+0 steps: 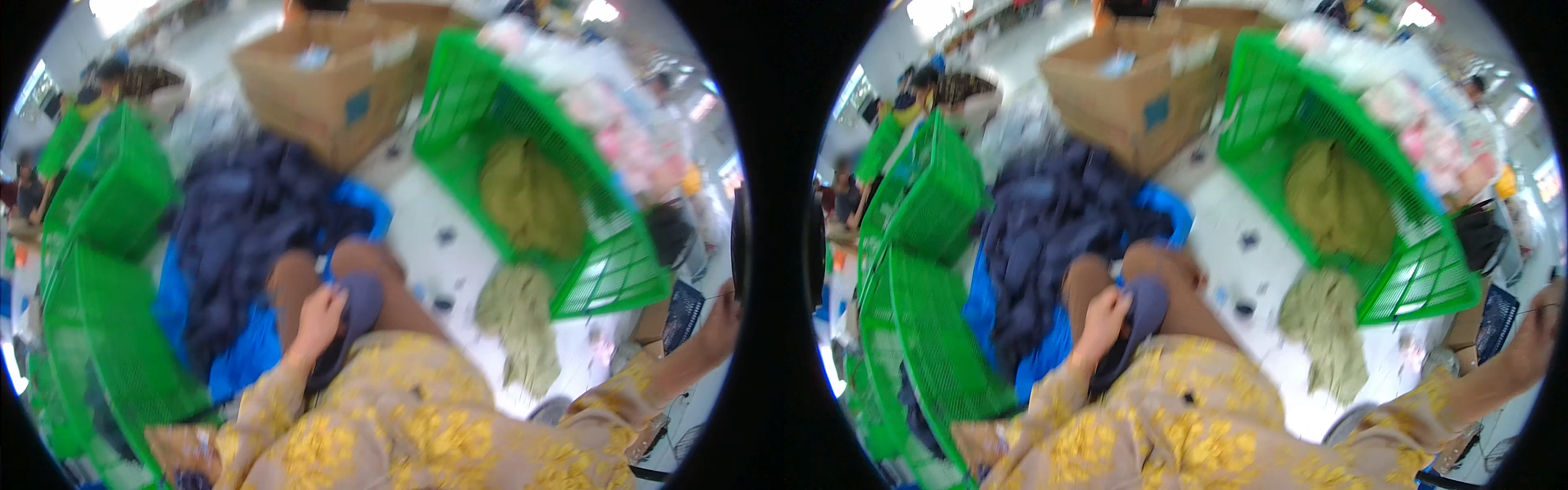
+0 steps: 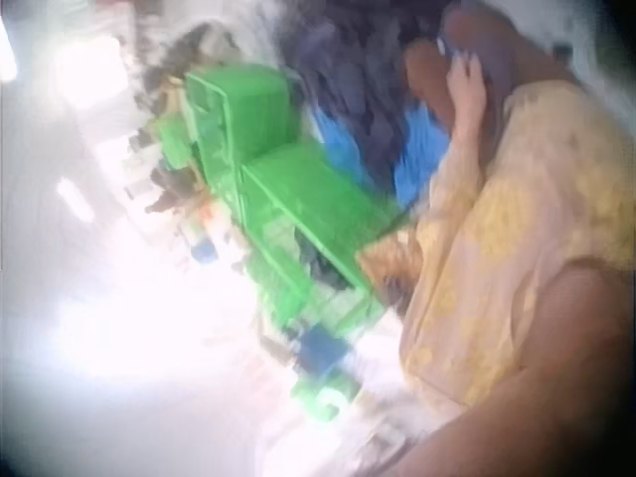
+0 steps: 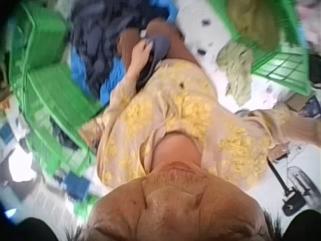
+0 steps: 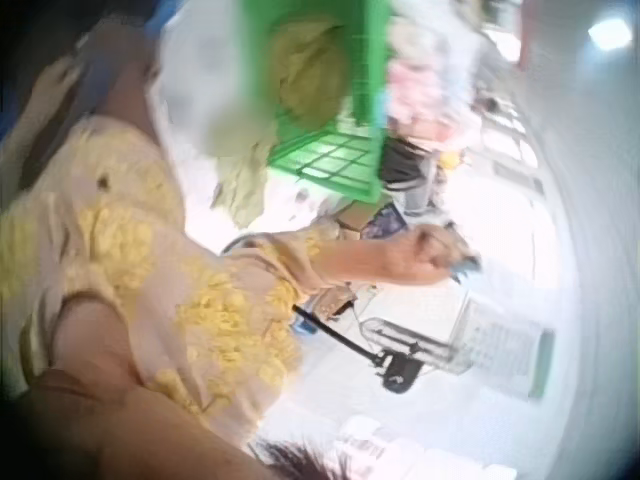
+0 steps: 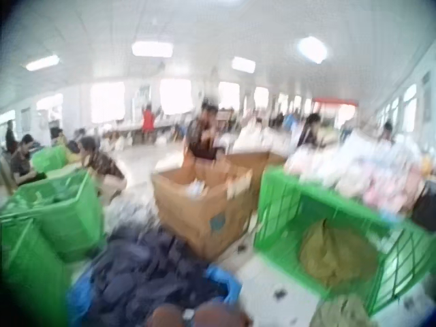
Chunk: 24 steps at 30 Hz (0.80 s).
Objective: The person sits on the floor and uses a blue-handled tool to stitch the upper part of dark blue slippers. They handle each slipper one at a time, pulling the thread and adjusting the fabric before moving to the next item.
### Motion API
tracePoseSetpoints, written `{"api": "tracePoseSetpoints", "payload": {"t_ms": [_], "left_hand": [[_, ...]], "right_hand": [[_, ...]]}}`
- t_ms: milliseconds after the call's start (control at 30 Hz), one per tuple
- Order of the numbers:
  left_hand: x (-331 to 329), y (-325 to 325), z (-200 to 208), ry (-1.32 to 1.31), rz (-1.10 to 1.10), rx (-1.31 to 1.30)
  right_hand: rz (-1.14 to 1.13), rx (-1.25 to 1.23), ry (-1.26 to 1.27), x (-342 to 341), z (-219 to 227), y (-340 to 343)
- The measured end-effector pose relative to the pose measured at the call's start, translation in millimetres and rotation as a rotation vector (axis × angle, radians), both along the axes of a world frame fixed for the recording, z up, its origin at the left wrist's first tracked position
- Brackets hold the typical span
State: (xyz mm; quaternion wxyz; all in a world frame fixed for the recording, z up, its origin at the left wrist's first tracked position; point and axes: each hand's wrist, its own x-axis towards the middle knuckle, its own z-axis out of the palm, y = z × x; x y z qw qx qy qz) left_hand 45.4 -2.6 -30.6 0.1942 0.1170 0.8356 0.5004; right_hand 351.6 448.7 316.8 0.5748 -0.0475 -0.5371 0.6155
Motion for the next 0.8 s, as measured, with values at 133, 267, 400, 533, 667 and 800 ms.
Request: {"api": "tracePoseSetpoints", "payload": {"t_ms": [133, 267, 400, 533, 667, 800], "left_hand": [[2.5, 4.7, -20.6, 0.273, -0.007, -0.056], [8.4, 3.4, -2.6, 0.248, 0.044, -0.086], [9.5, 7.0, -10.0, 0.268, -0.014, -0.071], [6.1, 0.7, -18.9, 0.258, -0.014, -0.105], [11.8, 8.7, -13.9, 0.367, -0.033, -0.132], [14.1, 3.4, -13.8, 0.448, -0.032, -0.107]], "right_hand": [[0.448, 0.216, 0.314, -26.0, -1.2, -36.1], [0.502, 0.147, 0.462, -52.0, -9.3, -71.4], [0.512, 0.149, 0.434, -37.6, -13.2, -83.7], [0.471, 0.15, 0.427, -25.8, -15.9, -82.0], [0.367, 0.138, 0.434, 6.8, -7.2, -74.2], [0.3, 0.158, 0.471, 22.9, -18.1, -68.5]]}}
